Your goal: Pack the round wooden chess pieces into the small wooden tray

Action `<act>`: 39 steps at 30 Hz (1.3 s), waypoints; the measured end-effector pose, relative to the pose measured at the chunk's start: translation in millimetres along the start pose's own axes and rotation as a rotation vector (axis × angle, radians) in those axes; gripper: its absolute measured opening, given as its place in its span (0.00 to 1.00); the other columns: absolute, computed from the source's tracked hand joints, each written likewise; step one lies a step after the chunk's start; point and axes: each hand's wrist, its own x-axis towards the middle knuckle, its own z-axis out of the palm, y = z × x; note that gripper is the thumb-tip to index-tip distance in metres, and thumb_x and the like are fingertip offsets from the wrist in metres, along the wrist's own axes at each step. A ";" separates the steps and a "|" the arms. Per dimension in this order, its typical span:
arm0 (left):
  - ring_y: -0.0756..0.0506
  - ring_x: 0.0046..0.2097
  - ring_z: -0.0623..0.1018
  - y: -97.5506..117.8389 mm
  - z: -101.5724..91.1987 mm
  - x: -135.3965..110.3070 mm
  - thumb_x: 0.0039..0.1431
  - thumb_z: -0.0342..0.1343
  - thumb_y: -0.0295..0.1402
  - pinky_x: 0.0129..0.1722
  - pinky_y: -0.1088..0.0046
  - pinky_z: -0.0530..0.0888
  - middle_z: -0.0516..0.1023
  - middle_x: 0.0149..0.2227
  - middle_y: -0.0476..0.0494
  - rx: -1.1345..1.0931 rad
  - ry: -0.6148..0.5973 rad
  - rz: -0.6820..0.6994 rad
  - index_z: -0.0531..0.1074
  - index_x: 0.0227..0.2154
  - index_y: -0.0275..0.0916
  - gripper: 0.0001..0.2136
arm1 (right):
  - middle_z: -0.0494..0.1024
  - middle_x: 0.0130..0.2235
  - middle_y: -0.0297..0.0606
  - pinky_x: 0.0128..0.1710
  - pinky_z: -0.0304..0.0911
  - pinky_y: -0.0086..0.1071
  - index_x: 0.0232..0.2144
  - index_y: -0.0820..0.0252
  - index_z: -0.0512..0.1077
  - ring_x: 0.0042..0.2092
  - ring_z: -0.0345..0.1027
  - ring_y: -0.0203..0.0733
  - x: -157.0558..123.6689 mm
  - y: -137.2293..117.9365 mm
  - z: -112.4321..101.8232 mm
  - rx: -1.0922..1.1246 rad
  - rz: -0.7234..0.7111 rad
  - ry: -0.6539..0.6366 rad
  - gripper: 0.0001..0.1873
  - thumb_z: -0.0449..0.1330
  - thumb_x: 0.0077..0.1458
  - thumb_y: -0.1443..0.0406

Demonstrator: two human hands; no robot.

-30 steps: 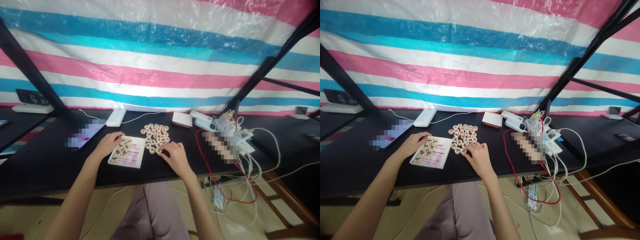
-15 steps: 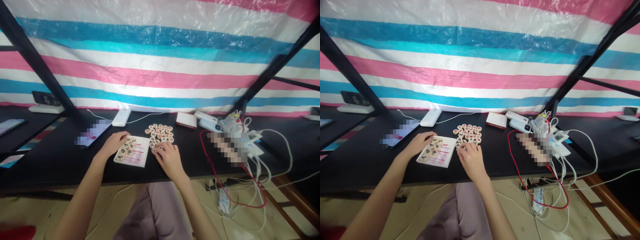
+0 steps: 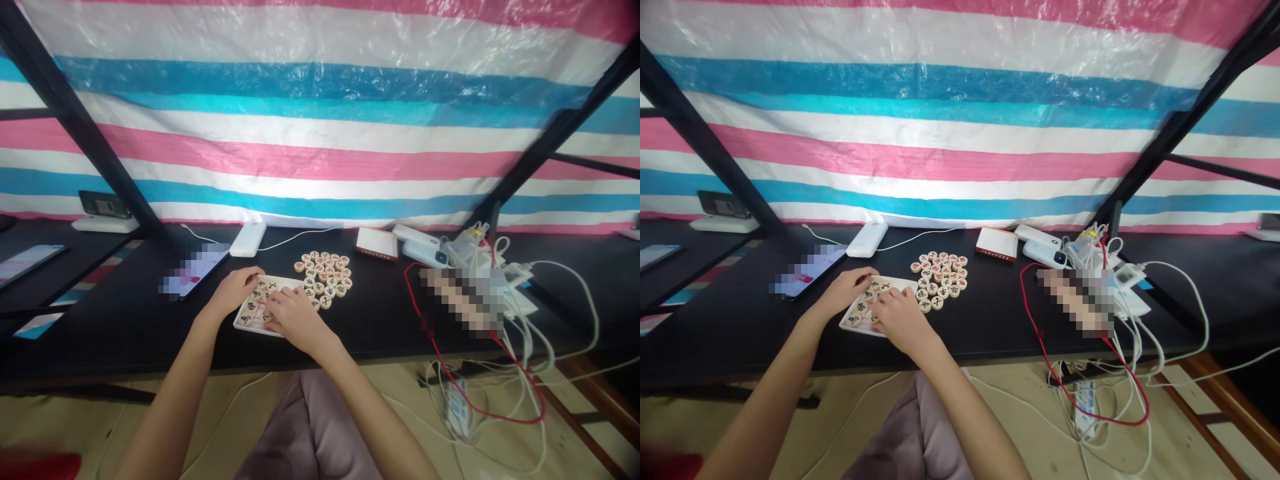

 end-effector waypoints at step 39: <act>0.46 0.35 0.74 3.5 -3.1 -3.8 0.54 0.43 0.34 0.33 0.74 0.64 0.77 0.33 0.48 0.017 -0.017 -0.018 0.73 0.37 0.43 0.14 | 0.76 0.45 0.36 0.42 0.46 0.38 0.33 0.54 0.74 0.45 0.64 0.42 -86.3 41.2 -23.4 -0.082 0.430 0.290 0.08 0.54 0.59 0.65</act>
